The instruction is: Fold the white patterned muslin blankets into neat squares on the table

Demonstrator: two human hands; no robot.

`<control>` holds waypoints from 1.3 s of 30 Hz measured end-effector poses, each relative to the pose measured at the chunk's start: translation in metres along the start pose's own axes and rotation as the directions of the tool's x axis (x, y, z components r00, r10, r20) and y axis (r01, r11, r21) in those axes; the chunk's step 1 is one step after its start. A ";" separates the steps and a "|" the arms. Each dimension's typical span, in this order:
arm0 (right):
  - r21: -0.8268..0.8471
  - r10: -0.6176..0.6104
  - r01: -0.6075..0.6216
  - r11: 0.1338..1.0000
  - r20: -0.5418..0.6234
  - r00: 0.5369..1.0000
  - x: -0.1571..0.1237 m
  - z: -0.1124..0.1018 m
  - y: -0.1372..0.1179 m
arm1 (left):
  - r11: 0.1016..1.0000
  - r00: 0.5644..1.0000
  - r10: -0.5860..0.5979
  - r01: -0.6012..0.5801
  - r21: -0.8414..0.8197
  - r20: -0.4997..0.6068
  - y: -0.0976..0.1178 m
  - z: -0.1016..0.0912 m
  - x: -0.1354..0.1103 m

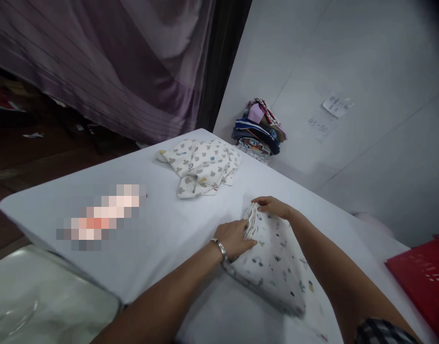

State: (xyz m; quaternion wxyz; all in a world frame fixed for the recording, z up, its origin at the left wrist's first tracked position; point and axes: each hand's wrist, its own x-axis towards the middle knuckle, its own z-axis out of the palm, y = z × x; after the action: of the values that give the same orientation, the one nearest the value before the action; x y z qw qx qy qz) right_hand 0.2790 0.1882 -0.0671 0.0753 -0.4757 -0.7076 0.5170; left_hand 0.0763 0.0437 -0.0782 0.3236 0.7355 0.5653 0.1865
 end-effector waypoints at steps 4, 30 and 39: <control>-0.083 -0.017 0.013 0.996 -0.041 0.999 0.003 -0.001 0.005 | 0.998 1.000 -0.018 0.020 0.067 -0.020 0.001 0.006 -0.027; -0.556 -0.338 0.029 0.830 -0.461 0.821 -0.029 0.066 -0.003 | 0.934 0.967 0.237 -0.199 0.296 -0.097 0.008 0.045 -0.047; -0.695 -0.257 -0.103 0.711 -0.395 0.882 -0.083 0.109 0.027 | 0.912 0.982 0.180 -0.145 0.383 -0.056 0.001 0.047 -0.042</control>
State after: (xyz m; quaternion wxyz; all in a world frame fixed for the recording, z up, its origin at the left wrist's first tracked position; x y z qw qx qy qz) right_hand 0.2748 0.0542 -0.1058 0.0791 -0.5466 -0.8300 0.0780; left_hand 0.0946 -0.0085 -0.1073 0.1338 0.8193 0.5413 0.1335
